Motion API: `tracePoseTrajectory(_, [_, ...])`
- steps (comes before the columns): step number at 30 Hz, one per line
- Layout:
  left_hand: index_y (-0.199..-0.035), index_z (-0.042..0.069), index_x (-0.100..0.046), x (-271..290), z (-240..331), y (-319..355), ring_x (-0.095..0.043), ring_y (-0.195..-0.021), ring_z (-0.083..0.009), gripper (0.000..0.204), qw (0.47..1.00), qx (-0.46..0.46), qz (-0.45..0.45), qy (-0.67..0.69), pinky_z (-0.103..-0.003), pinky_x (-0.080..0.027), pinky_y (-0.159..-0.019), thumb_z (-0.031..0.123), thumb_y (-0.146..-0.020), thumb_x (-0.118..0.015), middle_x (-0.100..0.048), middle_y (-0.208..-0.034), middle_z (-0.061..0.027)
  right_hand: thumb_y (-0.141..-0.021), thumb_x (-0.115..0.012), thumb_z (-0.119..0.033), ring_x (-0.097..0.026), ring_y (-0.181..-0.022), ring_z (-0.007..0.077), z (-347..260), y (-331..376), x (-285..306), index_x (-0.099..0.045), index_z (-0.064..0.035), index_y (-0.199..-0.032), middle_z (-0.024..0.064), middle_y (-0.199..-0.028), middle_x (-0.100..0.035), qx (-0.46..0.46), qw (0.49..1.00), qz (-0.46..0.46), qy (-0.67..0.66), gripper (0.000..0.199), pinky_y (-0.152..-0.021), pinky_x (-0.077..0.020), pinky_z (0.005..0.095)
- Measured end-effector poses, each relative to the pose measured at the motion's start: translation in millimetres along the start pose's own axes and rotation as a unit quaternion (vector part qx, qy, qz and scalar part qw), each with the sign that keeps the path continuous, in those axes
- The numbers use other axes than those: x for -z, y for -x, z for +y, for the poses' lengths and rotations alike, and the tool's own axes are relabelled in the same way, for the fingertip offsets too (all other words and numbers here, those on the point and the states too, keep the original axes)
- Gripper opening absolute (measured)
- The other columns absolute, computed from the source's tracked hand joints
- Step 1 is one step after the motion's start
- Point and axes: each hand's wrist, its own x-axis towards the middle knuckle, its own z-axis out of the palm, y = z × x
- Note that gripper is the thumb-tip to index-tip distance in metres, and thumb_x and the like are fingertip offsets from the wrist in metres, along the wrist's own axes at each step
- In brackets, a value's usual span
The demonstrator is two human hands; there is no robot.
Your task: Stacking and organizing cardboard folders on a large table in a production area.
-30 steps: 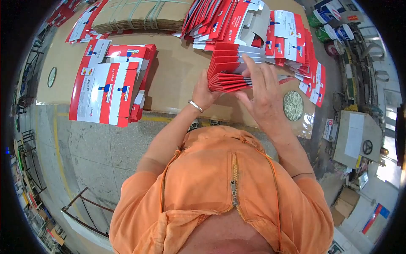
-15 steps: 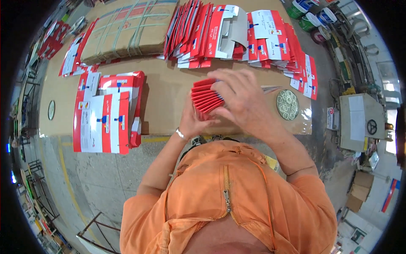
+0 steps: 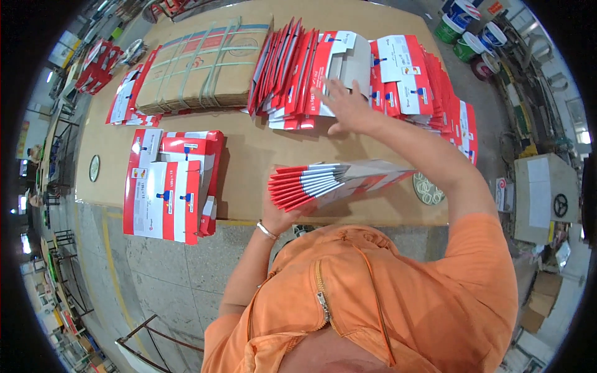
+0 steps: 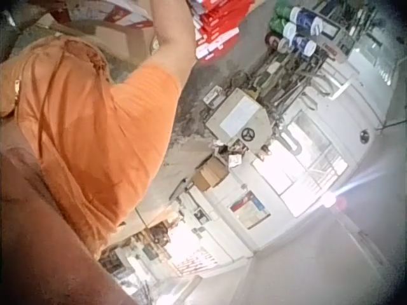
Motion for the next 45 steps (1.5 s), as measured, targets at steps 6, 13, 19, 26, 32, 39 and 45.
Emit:
tracePoseTrajectory(6, [-0.106, 0.004, -0.056, -6.2, 11.9, -4.5, -0.057, -0.093, -0.0198, 0.061, 0.994, -0.095, 0.049, -0.009, -0.032, -0.047, -0.082, 0.02, -0.057, -0.087, -0.055, -0.101, -0.0072, -0.086, -0.055, -0.026, -0.02, -0.137, 0.04, 8.3, -47.4, -69.6, -0.025, -0.0122, -0.144, 0.0207, -0.149, -0.019, 0.018, 0.988, 0.032, 0.153, 0.067, -0.094, -0.0323, 0.0654])
tracePoseTrajectory(13, [-0.106, 0.004, -0.058, -8.3, 10.3, -3.6, -0.055, -0.093, -0.0213, 0.058, 0.991, -0.076, 0.04, 0.101, -0.031, -0.046, -0.083, 0.019, -0.058, -0.086, -0.054, -0.103, -0.0079, -0.084, -0.041, -0.001, -0.056, -0.107, 0.0356, 63.3, -25.5, 10.6, -0.046, -0.0056, -0.129, 0.0235, -0.123, -0.052, 0.032, 0.982, 0.175, -0.066, 0.045, -0.08, -0.0511, 0.0438])
tracePoseTrajectory(19, [-0.104, 0.007, -0.063, 2.0, 32.3, -10.6, -0.033, -0.123, -0.0315, 0.051, 0.977, -0.182, 0.064, -0.096, -0.041, -0.031, -0.102, 0.024, -0.06, -0.083, -0.057, -0.109, -0.0072, -0.082, -0.049, -0.002, -0.06, -0.08, 0.0395, 15.6, 71.2, 191.9, -0.059, -0.0079, -0.109, 0.0215, -0.083, -0.062, 0.004, 0.97, 0.203, -0.132, 0.029, -0.073, -0.0476, 0.0453])
tracePoseTrajectory(26, [-0.105, 0.004, -0.061, -5.9, 30.3, -25.2, -0.044, -0.121, -0.0231, 0.061, 0.919, -0.321, 0.04, -0.226, -0.04, -0.038, -0.098, 0.034, -0.058, -0.086, -0.051, -0.122, -0.0106, -0.087, -0.054, -0.017, -0.061, -0.076, 0.0359, -66.8, 92.7, 143.3, -0.061, -0.0041, -0.098, 0.0211, -0.078, -0.061, 0.093, 0.954, -0.005, -0.283, 0.018, -0.066, -0.0464, 0.0424])
tracePoseTrajectory(32, [-0.107, 0.004, -0.053, 0.0, 21.9, -18.1, -0.056, -0.099, -0.0159, 0.052, 0.981, -0.053, -0.032, 0.185, -0.031, -0.048, -0.085, 0.004, -0.064, -0.082, -0.058, -0.105, -0.0054, -0.085, -0.064, -0.034, -0.059, -0.103, 0.0177, -56.7, 117.4, 92.3, -0.057, 0.0013, -0.115, 0.0087, -0.105, -0.065, -0.052, 0.797, -0.064, -0.598, 0.047, -0.083, -0.0454, 0.0365])
tracePoseTrajectory(39, [-0.127, 0.006, -0.032, 4.4, 32.9, -16.6, -0.057, -0.097, -0.0181, 0.09, 0.98, -0.159, -0.014, 0.12, -0.034, -0.048, -0.087, 0.01, -0.056, -0.087, -0.054, -0.113, -0.0084, -0.068, -0.079, -0.027, -0.051, -0.115, 0.0261, -108.4, 159.4, 63.8, -0.052, -0.0036, -0.12, 0.0148, -0.12, -0.055, -0.128, 0.896, 0.099, -0.414, 0.063, -0.096, -0.0412, 0.0398])
tracePoseTrajectory(45, [-0.109, 0.007, -0.062, 16.1, -53.1, -9.6, -0.061, -0.089, -0.0181, 0.046, 0.982, -0.055, -0.154, -0.091, -0.035, -0.049, -0.08, 0.018, -0.068, -0.08, -0.065, -0.099, -0.0048, -0.074, -0.07, -0.015, -0.056, -0.096, 0.0382, -97.4, 145.4, -20.5, -0.044, -0.0039, -0.128, 0.0197, -0.107, -0.06, -0.047, 0.863, 0.18, -0.47, 0.061, -0.082, -0.0455, 0.0443])
